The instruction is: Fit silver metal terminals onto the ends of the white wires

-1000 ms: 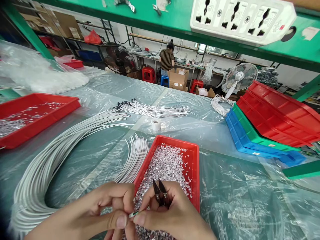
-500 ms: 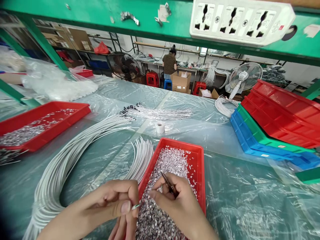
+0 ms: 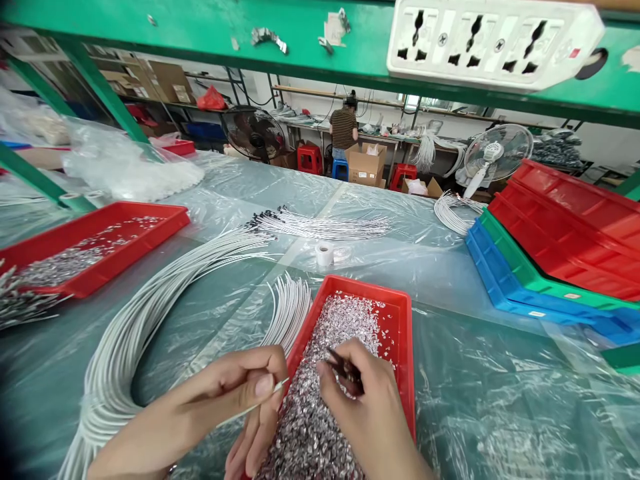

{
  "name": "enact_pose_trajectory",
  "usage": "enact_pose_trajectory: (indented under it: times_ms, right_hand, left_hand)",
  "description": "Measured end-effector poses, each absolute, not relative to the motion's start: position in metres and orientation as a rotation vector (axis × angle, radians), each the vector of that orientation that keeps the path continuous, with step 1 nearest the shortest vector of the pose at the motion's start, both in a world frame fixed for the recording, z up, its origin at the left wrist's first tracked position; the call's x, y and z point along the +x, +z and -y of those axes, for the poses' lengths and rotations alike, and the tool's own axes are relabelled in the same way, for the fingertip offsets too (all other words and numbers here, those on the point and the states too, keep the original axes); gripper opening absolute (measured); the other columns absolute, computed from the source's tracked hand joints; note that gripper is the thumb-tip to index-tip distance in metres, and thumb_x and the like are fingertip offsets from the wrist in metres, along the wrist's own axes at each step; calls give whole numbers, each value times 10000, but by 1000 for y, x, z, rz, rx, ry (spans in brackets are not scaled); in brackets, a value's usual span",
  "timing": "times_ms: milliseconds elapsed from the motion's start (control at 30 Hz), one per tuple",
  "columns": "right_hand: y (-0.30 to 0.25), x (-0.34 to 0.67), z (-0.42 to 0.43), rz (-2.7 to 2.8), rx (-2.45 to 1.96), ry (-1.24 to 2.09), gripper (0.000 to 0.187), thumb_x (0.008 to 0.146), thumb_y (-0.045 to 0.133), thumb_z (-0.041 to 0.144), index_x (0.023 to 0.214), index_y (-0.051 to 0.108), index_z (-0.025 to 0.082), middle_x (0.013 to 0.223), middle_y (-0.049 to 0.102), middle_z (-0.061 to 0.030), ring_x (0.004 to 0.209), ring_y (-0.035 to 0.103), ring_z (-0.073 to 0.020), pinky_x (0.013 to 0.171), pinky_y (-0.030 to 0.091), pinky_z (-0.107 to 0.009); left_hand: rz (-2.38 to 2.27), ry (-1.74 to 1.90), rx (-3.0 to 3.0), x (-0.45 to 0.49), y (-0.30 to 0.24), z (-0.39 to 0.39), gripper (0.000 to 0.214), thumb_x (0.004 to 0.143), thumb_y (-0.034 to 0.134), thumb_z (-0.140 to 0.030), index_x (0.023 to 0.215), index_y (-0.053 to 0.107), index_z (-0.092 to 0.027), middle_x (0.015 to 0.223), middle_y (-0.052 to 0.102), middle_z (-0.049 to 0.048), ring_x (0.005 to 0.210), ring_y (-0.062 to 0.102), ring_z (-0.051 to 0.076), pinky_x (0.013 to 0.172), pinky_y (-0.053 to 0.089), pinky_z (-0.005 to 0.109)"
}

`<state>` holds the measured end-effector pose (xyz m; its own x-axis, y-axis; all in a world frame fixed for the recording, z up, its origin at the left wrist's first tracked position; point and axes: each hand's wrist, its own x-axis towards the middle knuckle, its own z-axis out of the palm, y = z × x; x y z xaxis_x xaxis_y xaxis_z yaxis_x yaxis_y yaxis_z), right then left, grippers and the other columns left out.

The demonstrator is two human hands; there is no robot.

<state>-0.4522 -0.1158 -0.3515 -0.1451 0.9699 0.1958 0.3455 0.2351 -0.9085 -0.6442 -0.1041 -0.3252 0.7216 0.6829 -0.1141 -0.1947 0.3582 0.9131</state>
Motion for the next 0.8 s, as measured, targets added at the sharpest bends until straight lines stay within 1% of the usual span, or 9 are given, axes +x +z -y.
enact_pose_trajectory:
  times_ms: [133, 167, 233, 300, 333, 433, 533, 600, 800]
  right_hand:
    - [-349, -452, 113, 1578, -1304, 929, 332, 868, 566, 312, 619, 371, 211, 561, 278, 72, 511, 273, -107, 476, 228, -243]
    - [-348, -452, 114, 1563, -1295, 940, 298, 871, 561, 313, 637, 406, 211, 563, 278, 72, 512, 279, -109, 479, 233, -244]
    - [-346, -453, 117, 1523, -1279, 1025, 82, 862, 562, 306, 844, 541, 229, 610, 345, 63, 534, 337, -118, 491, 271, -239]
    - [-347, -453, 122, 1510, -1264, 1141, 263, 831, 602, 313, 1085, 549, 272, 713, 449, 33, 600, 432, -137, 516, 335, -241]
    - [-348, -453, 124, 1524, -1258, 1184, 320, 816, 623, 324, 1124, 548, 284, 765, 488, 13, 649, 477, -154, 538, 370, -251]
    - [-350, -451, 130, 1600, -1253, 1225, 390, 811, 636, 396, 1179, 551, 301, 925, 580, -50, 856, 562, -238, 687, 457, -333]
    - [-349, -452, 132, 1671, -1267, 1184, 336, 889, 526, 409, 1213, 533, 322, 1043, 607, -67, 1021, 551, -280, 850, 432, -413]
    - [-347, -455, 131, 1715, -1222, 1182, 292, 919, 475, 369, 1200, 530, 309, 1040, 625, -62, 1038, 564, -271, 859, 437, -400]
    - [-344, -460, 129, 1716, -1148, 1220, 256, 911, 489, 349, 1163, 524, 320, 970, 650, -20, 914, 611, -218, 775, 481, -325]
  left_hand:
    - [-591, 626, 1055, -644, -324, 104, 253, 960, 457, -349, 789, 491, -165, 585, 656, 21, 362, 542, 38, 404, 424, 100]
    - [-597, 629, 1054, -644, -324, 103, 259, 959, 456, -357, 788, 489, -164, 582, 649, 18, 360, 537, 37, 402, 425, 100]
    - [-611, 634, 1057, -644, -324, 102, 265, 958, 453, -364, 789, 487, -163, 573, 639, 12, 356, 524, 34, 400, 422, 99]
    - [-616, 625, 1061, -644, -325, 102, 268, 959, 449, -368, 792, 486, -162, 567, 630, 7, 349, 511, 32, 403, 425, 102]
    - [-616, 619, 1062, -644, -325, 102, 272, 959, 447, -374, 792, 485, -162, 564, 625, 4, 347, 506, 32, 403, 425, 104]
    - [-623, 605, 1073, -643, -325, 101, 284, 959, 438, -388, 793, 482, -162, 570, 617, 4, 368, 516, 40, 410, 432, 111]
    - [-641, 605, 1085, -642, -325, 102, 290, 958, 438, -392, 790, 478, -159, 573, 616, 6, 388, 525, 44, 415, 433, 110]
    - [-661, 616, 1076, -641, -325, 103, 287, 953, 449, -394, 792, 476, -158, 563, 609, 1, 379, 512, 40, 405, 425, 105]
    - [-688, 620, 1057, -641, -323, 103, 282, 947, 466, -392, 792, 479, -156, 549, 602, -10, 380, 511, 36, 397, 404, 92]
